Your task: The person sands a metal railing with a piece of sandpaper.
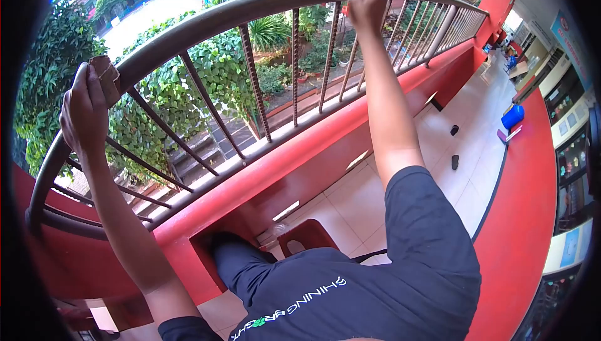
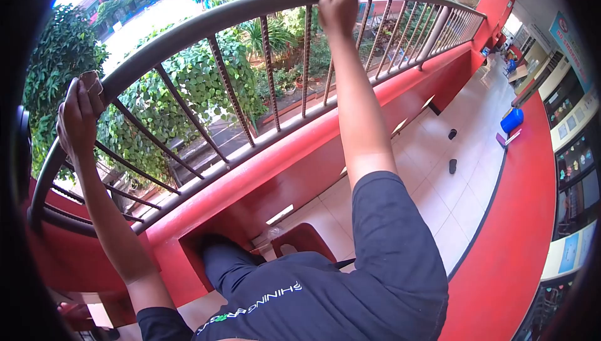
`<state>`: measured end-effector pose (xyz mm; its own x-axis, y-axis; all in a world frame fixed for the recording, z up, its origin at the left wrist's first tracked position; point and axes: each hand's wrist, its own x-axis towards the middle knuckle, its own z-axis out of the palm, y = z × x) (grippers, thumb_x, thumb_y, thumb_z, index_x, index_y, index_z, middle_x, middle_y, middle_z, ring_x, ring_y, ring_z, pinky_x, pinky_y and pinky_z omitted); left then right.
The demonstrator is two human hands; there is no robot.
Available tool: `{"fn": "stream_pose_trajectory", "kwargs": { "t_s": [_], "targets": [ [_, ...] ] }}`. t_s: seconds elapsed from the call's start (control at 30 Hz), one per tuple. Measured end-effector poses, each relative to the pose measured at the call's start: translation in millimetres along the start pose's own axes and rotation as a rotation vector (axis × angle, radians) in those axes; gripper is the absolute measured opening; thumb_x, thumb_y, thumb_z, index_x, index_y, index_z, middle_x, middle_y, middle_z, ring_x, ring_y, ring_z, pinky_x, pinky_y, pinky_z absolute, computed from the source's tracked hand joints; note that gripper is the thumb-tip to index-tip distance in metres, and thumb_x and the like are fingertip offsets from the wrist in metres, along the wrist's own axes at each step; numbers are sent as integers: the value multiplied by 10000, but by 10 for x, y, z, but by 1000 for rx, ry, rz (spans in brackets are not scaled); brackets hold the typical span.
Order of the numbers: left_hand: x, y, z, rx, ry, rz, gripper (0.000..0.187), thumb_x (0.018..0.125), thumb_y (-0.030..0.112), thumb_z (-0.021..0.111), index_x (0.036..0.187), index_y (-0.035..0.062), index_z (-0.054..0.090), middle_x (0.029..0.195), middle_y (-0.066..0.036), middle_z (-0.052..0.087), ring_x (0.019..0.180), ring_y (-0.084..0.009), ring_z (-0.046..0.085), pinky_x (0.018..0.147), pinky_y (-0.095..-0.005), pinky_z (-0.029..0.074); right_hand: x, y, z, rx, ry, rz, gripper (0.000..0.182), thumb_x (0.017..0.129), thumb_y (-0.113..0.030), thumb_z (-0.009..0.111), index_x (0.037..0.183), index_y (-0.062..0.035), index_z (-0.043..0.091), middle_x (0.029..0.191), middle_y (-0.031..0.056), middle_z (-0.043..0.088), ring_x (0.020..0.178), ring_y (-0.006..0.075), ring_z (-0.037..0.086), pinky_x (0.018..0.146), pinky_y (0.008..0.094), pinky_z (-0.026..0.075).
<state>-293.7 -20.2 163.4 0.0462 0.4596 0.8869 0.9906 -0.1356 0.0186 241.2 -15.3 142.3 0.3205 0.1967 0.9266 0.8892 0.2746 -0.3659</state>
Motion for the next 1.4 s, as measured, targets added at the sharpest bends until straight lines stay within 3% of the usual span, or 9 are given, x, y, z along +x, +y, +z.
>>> {"fn": "stream_pose_trajectory", "kwargs": {
  "t_s": [0.2, 0.33, 0.5, 0.63, 0.77, 0.9, 1.1, 1.23, 1.4],
  "targets": [
    [5, 93, -83, -8, -32, -24, 438, 1055, 421, 445, 1289, 137, 683, 1033, -183, 743, 1004, -381, 704, 892, -494, 542, -479, -981, 168, 306, -57, -468, 226, 1015, -197, 587, 1077, -85, 773, 1009, 158, 764, 987, 269, 734, 1010, 443, 527],
    [12, 56, -59, -28, -47, -18, 442, 1049, 438, 446, 1284, 149, 683, 1048, -193, 737, 999, -381, 704, 889, -512, 538, -309, -635, 29, 35, -221, -40, 295, 1057, -211, 517, 1089, -41, 757, 781, 176, 740, 750, 257, 742, 727, 393, 618],
    [-2, 147, -121, -8, -40, -54, 432, 1046, 439, 445, 1277, 163, 683, 1052, -188, 736, 1008, -381, 701, 889, -509, 539, -911, -1074, 436, 417, 138, -17, 313, 1046, -189, 498, 1246, -33, 681, 1252, 180, 675, 1184, 355, 650, 1037, 466, 525],
    [-32, 82, -115, -12, -30, 6, 427, 1043, 443, 451, 1277, 173, 684, 1041, -185, 735, 987, -381, 702, 885, -502, 540, -1155, -1536, 486, 202, -86, -657, 327, 950, -139, 617, 1263, -83, 695, 1331, 167, 656, 1311, 336, 572, 1219, 491, 327],
    [-38, 104, -113, 38, 11, 29, 427, 1042, 447, 460, 1285, 172, 678, 1022, -176, 740, 986, -374, 704, 882, -500, 541, -972, -1128, 561, 356, 330, 82, 450, 1128, -252, 329, 1336, 33, 608, 1472, 229, 531, 1409, 378, 472, 1209, 452, 298],
    [-3, 71, -83, -9, 4, 5, 434, 1040, 456, 467, 1287, 172, 683, 1028, -172, 742, 995, -364, 705, 891, -488, 543, -1269, -1217, 680, 155, -99, -863, 413, 950, -148, 628, 1348, -37, 631, 1464, 216, 543, 1403, 425, 458, 1228, 501, 284],
    [25, 0, -56, -8, -45, 33, 463, 1052, 407, 459, 1319, 83, 656, 1130, -210, 713, 1065, -400, 684, 942, -454, 522, -1001, -845, 566, 372, 321, 155, 524, 1120, -315, 316, 1428, 56, 519, 1539, 250, 457, 1467, 397, 385, 1207, 440, 286],
    [43, 9, -39, -61, -89, -16, 464, 1052, 399, 461, 1324, 75, 653, 1168, -201, 708, 1099, -386, 678, 968, -438, 512, -1217, -1281, 566, 336, 10, -464, 399, 997, -42, 525, 1392, -39, 581, 1438, 259, 554, 1388, 399, 487, 1229, 468, 295],
    [47, -171, 108, -60, 21, 70, 459, 1054, 449, 438, 1306, 150, 678, 1118, -151, 734, 1055, -360, 697, 925, -453, 535, -979, -1187, 490, 573, 243, 178, 373, 1083, -146, 401, 1390, -32, 582, 1441, 251, 552, 1367, 407, 501, 1208, 458, 335]
  ]
}}
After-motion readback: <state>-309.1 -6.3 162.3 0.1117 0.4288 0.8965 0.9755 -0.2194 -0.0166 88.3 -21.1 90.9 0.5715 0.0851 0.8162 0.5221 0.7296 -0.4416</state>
